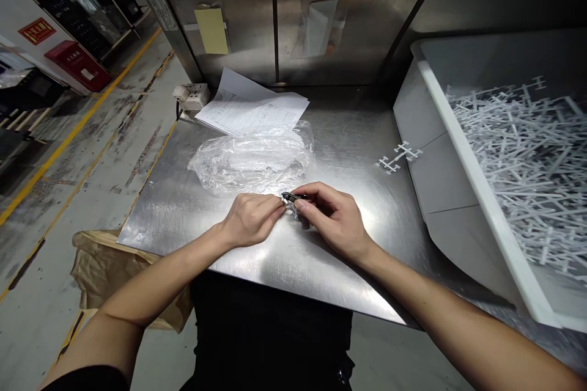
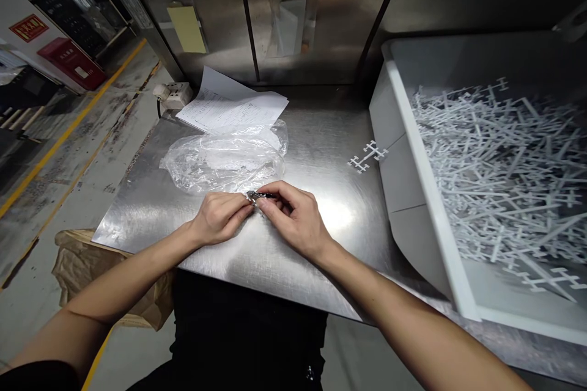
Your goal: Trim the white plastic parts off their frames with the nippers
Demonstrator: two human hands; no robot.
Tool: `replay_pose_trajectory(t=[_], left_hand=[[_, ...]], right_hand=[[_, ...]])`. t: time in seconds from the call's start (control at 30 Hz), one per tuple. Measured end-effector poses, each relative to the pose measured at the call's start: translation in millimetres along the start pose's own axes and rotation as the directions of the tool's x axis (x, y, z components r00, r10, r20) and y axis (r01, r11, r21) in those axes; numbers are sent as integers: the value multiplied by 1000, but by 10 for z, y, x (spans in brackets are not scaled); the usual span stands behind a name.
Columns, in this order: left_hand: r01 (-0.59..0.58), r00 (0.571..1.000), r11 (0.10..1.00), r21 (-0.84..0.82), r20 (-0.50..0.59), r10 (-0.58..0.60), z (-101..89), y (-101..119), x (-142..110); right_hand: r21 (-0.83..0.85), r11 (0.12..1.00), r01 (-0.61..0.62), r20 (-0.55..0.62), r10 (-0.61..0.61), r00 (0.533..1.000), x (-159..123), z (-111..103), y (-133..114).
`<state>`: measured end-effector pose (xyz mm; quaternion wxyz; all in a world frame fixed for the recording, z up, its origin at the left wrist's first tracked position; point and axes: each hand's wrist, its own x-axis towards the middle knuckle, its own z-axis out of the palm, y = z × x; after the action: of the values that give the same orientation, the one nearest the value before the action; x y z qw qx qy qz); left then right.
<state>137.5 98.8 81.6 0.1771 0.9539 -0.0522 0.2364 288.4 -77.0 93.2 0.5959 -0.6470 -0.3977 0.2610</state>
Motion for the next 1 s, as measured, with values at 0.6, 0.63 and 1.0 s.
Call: replay_pose_trajectory(t=[0.6,0.63,1.0], left_hand=[[-34,999,999,30,-14,35,17,-3,-16],[-44,999,998,46,-19,44,20,-1,-16],[-60,998,994,92,-30,63,55,24,9]], right_hand=[[-5,1000,17,1,-17,1000,4,-3,20],[-7,1000,15,-4,-15,1000,4,7,24],[89,992,-94,-68,100,993,-8,137,179]])
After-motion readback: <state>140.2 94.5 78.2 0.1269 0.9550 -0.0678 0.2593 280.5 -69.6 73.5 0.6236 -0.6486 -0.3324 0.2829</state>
